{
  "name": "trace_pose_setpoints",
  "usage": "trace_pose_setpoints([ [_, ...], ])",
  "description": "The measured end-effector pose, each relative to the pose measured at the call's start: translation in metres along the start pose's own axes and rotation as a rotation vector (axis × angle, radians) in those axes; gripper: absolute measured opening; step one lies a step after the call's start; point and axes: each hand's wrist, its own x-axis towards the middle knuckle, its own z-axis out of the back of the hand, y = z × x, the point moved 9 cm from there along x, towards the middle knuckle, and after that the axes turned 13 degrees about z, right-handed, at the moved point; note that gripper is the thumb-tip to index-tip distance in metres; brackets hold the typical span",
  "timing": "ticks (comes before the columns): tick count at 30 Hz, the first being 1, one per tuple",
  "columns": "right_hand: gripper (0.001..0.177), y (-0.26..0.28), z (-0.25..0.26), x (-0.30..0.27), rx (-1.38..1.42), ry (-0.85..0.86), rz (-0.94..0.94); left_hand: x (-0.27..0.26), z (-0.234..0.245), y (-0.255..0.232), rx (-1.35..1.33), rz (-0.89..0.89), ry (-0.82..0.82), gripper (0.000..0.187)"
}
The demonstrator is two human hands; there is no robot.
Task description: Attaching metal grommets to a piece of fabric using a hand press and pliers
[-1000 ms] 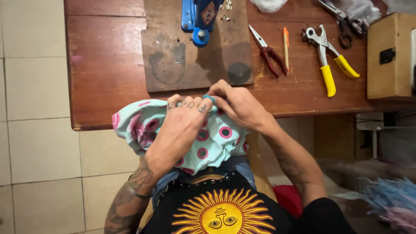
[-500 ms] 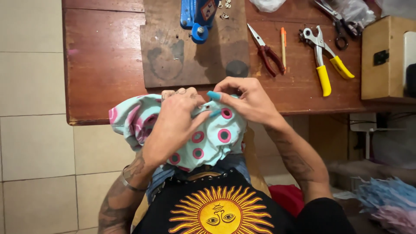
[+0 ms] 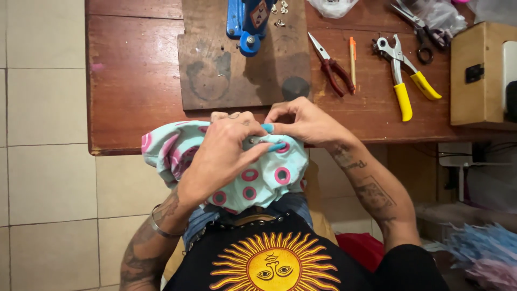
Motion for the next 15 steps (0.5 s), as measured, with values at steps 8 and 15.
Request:
trace_pose_setpoints([
  [8,0.009,-0.018,-0.009,-0.004,0.183,-0.006,-0.055,0.002,0.001,0.009,-0.014,-0.003,-0.098,0.020],
  [15,0.006,0.013,-0.010,-0.010,-0.034,-0.051,0.144,-0.001,0.006,0.022,-0.024,0.109,-0.180,0.032],
])
